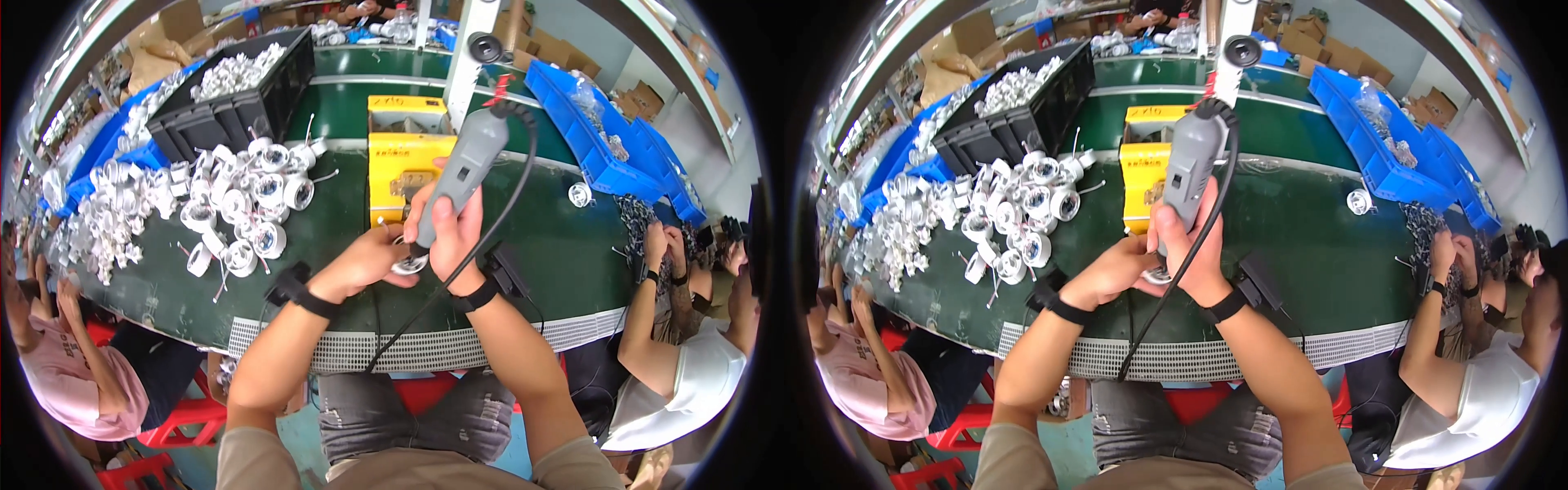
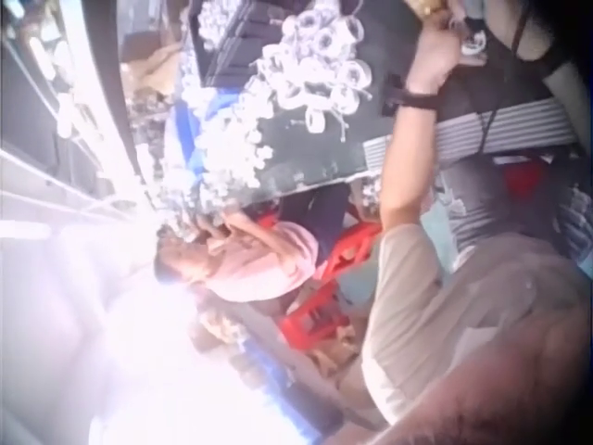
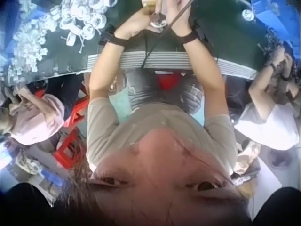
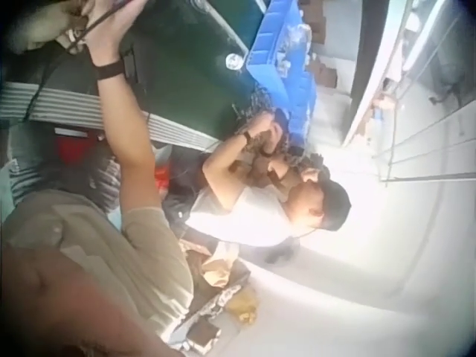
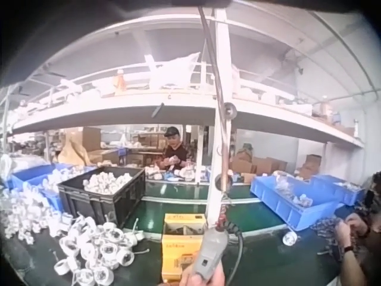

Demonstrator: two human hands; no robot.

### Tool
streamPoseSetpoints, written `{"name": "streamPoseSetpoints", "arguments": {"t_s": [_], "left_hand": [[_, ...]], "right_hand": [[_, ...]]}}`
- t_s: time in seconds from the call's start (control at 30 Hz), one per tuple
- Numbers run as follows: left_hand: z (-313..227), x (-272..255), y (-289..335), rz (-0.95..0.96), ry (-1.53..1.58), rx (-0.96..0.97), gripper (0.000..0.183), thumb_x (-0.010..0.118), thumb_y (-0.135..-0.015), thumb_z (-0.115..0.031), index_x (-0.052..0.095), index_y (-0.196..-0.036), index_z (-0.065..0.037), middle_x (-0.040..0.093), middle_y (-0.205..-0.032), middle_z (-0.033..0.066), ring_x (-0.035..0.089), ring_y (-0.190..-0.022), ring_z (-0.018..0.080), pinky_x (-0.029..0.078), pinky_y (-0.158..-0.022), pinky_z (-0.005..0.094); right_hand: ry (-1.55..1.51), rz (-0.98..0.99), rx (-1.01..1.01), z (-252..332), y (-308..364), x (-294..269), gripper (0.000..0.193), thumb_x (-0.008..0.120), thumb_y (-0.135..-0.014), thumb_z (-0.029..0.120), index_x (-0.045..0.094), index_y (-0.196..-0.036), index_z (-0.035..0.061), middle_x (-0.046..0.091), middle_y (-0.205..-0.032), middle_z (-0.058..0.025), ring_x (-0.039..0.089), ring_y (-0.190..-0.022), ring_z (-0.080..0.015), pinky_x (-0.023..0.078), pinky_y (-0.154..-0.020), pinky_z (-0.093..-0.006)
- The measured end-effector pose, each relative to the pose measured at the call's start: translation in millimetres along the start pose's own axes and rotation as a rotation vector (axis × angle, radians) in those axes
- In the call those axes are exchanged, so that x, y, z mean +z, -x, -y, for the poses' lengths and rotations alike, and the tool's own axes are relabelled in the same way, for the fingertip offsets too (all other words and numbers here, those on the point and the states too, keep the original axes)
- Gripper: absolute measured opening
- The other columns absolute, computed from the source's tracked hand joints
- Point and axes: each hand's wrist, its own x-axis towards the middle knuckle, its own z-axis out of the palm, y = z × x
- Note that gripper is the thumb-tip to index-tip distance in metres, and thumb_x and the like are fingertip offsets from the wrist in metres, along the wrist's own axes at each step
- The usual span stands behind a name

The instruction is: Assemble small electronic component housings using an electric screwdriver at a manufacturing workbench.

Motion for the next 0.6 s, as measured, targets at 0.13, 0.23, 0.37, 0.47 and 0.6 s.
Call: {"name": "streamPoseSetpoints", "arguments": {"t_s": [0.13,0.23,0.37,0.47,0.6], "left_hand": [[-30,-48,28,-0.156,-0.486,-0.053,0.034,0.048,-0.09,-0.01,0.051,-0.122,0.001,0.061,-0.099,0.0136,0.067,-0.065,0.0226,0.057,-0.056,0.0288],[-48,-75,60,-0.874,-0.746,0.077,0.042,0.054,-0.087,-0.017,0.05,-0.125,-0.002,0.065,-0.083,0.0129,0.066,-0.063,0.0184,0.051,-0.05,0.0286],[-36,-116,53,-1.533,-1.061,0.718,0.05,0.062,-0.085,-0.02,0.048,-0.129,0.0,0.056,-0.118,0.0227,0.064,-0.09,0.0323,0.048,-0.081,0.0391],[-36,-103,45,-1.386,-0.967,0.537,0.037,0.062,-0.086,-0.02,0.058,-0.116,0.0,0.063,-0.101,0.0196,0.065,-0.073,0.0228,0.049,-0.066,0.033],[-38,-70,55,-0.348,-0.751,0.231,0.018,0.06,-0.081,-0.015,0.066,-0.085,0.001,0.066,-0.07,0.0083,0.06,-0.063,0.0115,0.047,-0.056,0.0267]], "right_hand": [[0.147,0.038,-0.023,5,-2,-37,0.069,0.048,-0.092,0.053,0.028,-0.134,0.0022,0.056,-0.087,-0.0076,0.056,-0.07,-0.0124,0.047,-0.064,-0.0273],[0.48,-0.15,0.074,2,-15,-92,0.046,0.061,-0.09,0.035,0.048,-0.121,0.0045,0.056,-0.095,-0.0058,0.054,-0.085,-0.0116,0.046,-0.076,-0.0279],[1.435,-0.512,-0.216,-1,-33,-207,0.049,0.074,-0.076,0.028,0.055,-0.111,0.0001,0.057,-0.105,-0.019,0.054,-0.099,-0.0332,0.044,-0.087,-0.0404],[1.775,-0.662,-0.098,6,-35,-294,0.069,0.074,-0.073,0.039,0.048,-0.123,-0.0004,0.053,-0.117,-0.0237,0.044,-0.115,-0.0391,0.035,-0.099,-0.046],[1.817,-0.543,0.456,2,-31,-346,0.057,0.07,-0.072,0.042,0.056,-0.114,0.006,0.061,-0.11,-0.0186,0.049,-0.112,-0.0377,0.031,-0.099,-0.0513]]}}
